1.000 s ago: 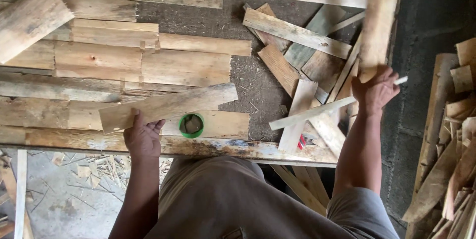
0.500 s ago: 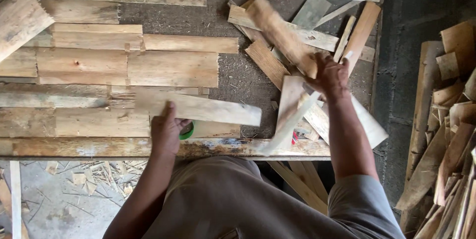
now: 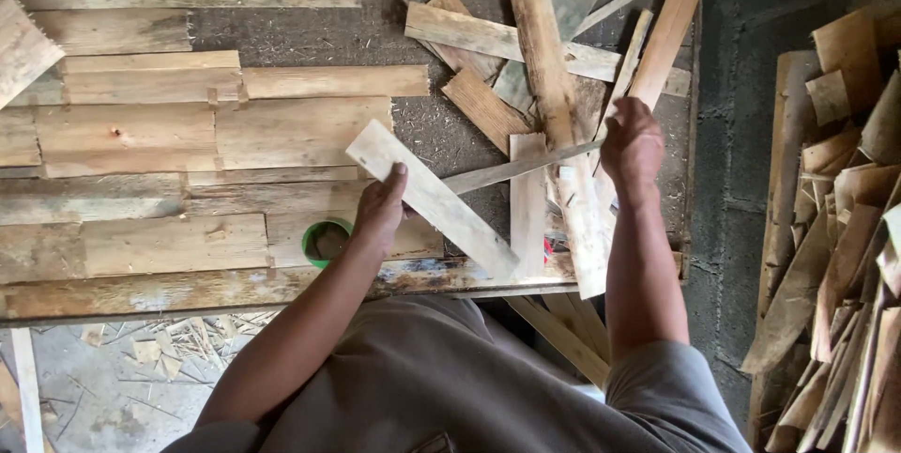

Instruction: The recorder is gluing and fitting thin wood strips onto a larger panel to create a textured wooden surface.

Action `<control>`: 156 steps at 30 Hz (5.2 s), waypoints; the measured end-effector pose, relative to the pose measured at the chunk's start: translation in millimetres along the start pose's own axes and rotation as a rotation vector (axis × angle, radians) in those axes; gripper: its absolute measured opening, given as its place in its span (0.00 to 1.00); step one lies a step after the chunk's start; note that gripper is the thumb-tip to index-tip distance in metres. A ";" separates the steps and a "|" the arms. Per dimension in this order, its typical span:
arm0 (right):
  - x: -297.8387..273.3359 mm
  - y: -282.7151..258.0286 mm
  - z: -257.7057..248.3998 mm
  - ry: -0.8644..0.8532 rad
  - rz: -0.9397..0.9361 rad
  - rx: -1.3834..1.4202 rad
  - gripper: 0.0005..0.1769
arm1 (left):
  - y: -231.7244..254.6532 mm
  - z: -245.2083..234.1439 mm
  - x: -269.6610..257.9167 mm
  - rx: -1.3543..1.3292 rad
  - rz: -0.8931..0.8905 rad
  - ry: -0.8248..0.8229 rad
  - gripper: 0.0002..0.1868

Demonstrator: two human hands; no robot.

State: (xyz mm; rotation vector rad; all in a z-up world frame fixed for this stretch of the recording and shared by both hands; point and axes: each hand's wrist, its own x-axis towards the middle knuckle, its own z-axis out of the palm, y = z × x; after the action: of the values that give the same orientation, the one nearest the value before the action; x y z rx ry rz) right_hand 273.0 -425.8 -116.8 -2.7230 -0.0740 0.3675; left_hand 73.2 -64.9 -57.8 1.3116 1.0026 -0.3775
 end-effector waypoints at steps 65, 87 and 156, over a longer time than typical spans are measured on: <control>-97.7 107.3 11.6 0.367 0.009 -0.020 0.21 | -61.5 52.2 46.2 -0.149 -0.014 0.190 0.33; -136.2 7.6 -0.9 -0.336 0.012 -0.090 0.34 | -61.8 50.9 44.3 -0.036 -0.037 0.104 0.31; -180.7 -107.4 78.1 -0.124 0.018 0.625 0.19 | -47.4 97.2 37.1 0.132 0.229 -0.032 0.15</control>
State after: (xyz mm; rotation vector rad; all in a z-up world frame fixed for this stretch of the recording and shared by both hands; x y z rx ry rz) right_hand 78.1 -316.1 -100.6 -2.0850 0.0287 0.4725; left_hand 97.0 -156.0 -122.7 1.5174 0.8011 -0.2924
